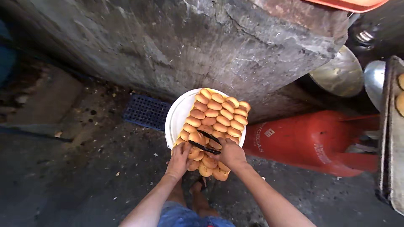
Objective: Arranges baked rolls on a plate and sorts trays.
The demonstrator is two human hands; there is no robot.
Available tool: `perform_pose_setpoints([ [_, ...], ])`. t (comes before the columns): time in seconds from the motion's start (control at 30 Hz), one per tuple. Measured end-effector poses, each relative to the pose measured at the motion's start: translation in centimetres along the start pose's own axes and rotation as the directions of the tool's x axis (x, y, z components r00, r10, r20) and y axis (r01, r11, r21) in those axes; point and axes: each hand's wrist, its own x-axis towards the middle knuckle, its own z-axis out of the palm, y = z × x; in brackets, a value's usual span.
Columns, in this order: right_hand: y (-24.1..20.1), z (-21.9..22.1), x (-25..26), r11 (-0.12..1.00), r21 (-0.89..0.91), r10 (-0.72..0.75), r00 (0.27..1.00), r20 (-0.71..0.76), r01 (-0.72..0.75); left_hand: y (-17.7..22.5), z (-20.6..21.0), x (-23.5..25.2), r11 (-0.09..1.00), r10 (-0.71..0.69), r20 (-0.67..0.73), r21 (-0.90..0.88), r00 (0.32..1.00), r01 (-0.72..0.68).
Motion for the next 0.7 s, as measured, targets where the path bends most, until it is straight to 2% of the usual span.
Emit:
perform_pose_setpoints([
  [0.17, -0.5, -1.1, -0.3, 0.999, -0.013, 0.040, 0.999, 0.009, -0.040, 0.2, -0.2, 0.7, 0.995, 0.045, -0.122, -0.082, 0.991, -0.055],
  [0.37, 0.5, -1.0, -0.8, 0.998, -0.062, 0.006, 1.000, 0.015, -0.006, 0.2, -0.1, 0.6, 0.991, 0.011, -0.122, -0.131, 0.992, -0.027],
  [0.5, 0.6, 0.3, -1.7, 0.993, -0.117, -0.023, 0.999, -0.037, 0.018, 0.1, 0.2, 0.3, 0.984, 0.001, -0.212, -0.172, 0.977, -0.039],
  [0.6, 1.4, 1.8, -1.9, 0.994, -0.110, -0.018, 0.999, -0.036, 0.014, 0.5, -0.1, 0.3, 0.991, -0.030, -0.180, -0.131, 0.983, 0.007],
  [0.7, 2.2, 1.8, -2.0, 0.998, -0.057, 0.011, 1.000, 0.027, -0.010, 1.4, -0.6, 0.5, 0.993, -0.082, -0.115, -0.092, 0.990, 0.072],
])
